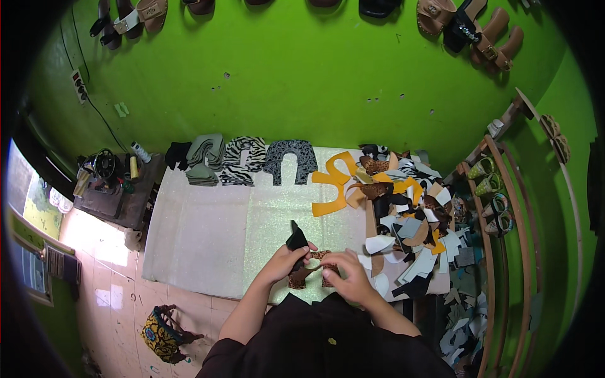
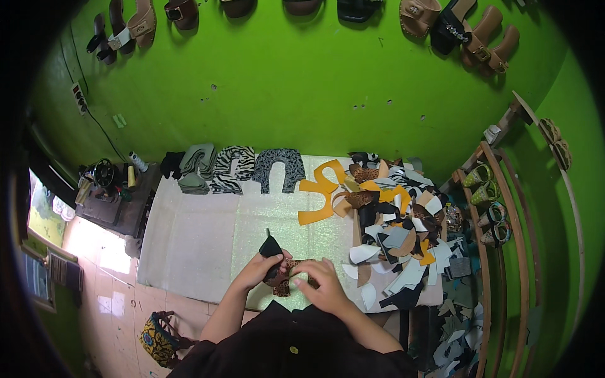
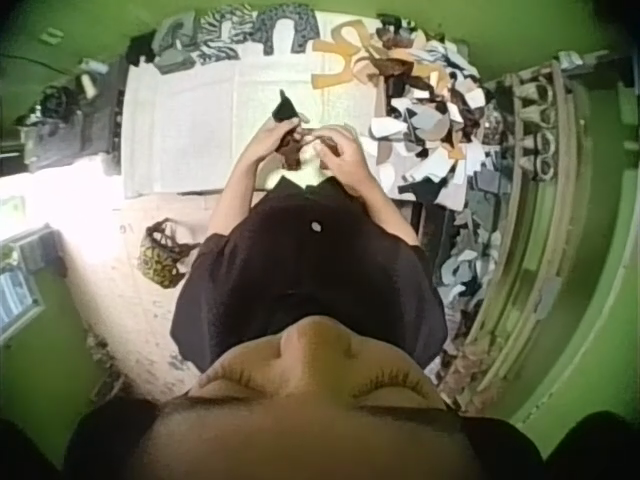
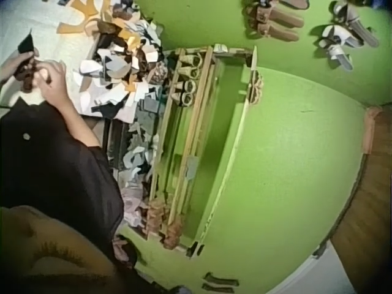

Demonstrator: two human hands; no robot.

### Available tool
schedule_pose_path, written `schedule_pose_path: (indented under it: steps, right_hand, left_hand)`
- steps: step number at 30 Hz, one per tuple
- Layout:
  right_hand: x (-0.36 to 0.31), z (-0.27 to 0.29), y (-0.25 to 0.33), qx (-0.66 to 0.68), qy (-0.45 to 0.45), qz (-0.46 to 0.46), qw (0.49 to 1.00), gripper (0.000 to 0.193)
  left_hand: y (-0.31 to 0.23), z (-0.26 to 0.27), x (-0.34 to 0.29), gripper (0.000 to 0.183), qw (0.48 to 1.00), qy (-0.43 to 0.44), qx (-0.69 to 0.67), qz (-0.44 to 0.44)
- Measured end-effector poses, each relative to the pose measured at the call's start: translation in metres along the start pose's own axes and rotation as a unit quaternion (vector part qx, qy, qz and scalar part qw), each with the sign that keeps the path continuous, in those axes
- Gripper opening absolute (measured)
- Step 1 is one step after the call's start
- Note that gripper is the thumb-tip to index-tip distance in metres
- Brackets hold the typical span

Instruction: Sort and organize various patterned fabric and leather upper components for shoe manufacturing.

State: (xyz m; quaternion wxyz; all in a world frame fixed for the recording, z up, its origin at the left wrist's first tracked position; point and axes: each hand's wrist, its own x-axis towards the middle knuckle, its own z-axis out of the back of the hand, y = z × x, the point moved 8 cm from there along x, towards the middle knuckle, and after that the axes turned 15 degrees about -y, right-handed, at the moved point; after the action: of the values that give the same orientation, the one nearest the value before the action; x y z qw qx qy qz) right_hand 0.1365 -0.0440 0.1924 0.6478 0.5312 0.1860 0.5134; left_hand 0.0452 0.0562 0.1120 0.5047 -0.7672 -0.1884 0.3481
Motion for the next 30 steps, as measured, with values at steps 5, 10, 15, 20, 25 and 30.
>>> schedule_pose_path:
  steps: [5,10,15,20,25,30]
  right_hand:
    - [0.011,0.007,0.013,-0.017,-0.108,0.034,0.993,0.041]
    - [0.011,-0.032,0.012,-0.239,0.029,0.074,0.968,0.054]
    - [0.004,-0.027,-0.031,-0.077,0.025,-0.058,0.995,0.011]
    - [0.01,-0.013,-0.024,-0.101,-0.008,-0.032,0.994,0.012]
    - [0.013,-0.007,-0.034,-0.029,0.026,-0.058,0.998,0.017]
    - [0.007,-0.015,-0.03,-0.085,0.118,-0.091,0.985,0.026]
  left_hand:
    - [-0.047,-0.006,-0.03,0.027,0.807,-0.143,0.506,-0.269]
    - [-0.045,-0.004,-0.042,0.044,0.861,-0.105,0.372,-0.33]
    - [-0.049,0.007,-0.043,0.045,0.956,-0.039,0.238,-0.169]
    - [-0.032,0.023,-0.035,0.018,0.98,-0.065,0.163,-0.089]
    - [-0.017,0.032,-0.021,0.038,0.99,-0.074,0.112,-0.049]
    - [-0.009,0.034,-0.017,0.027,0.997,-0.052,0.033,-0.044]
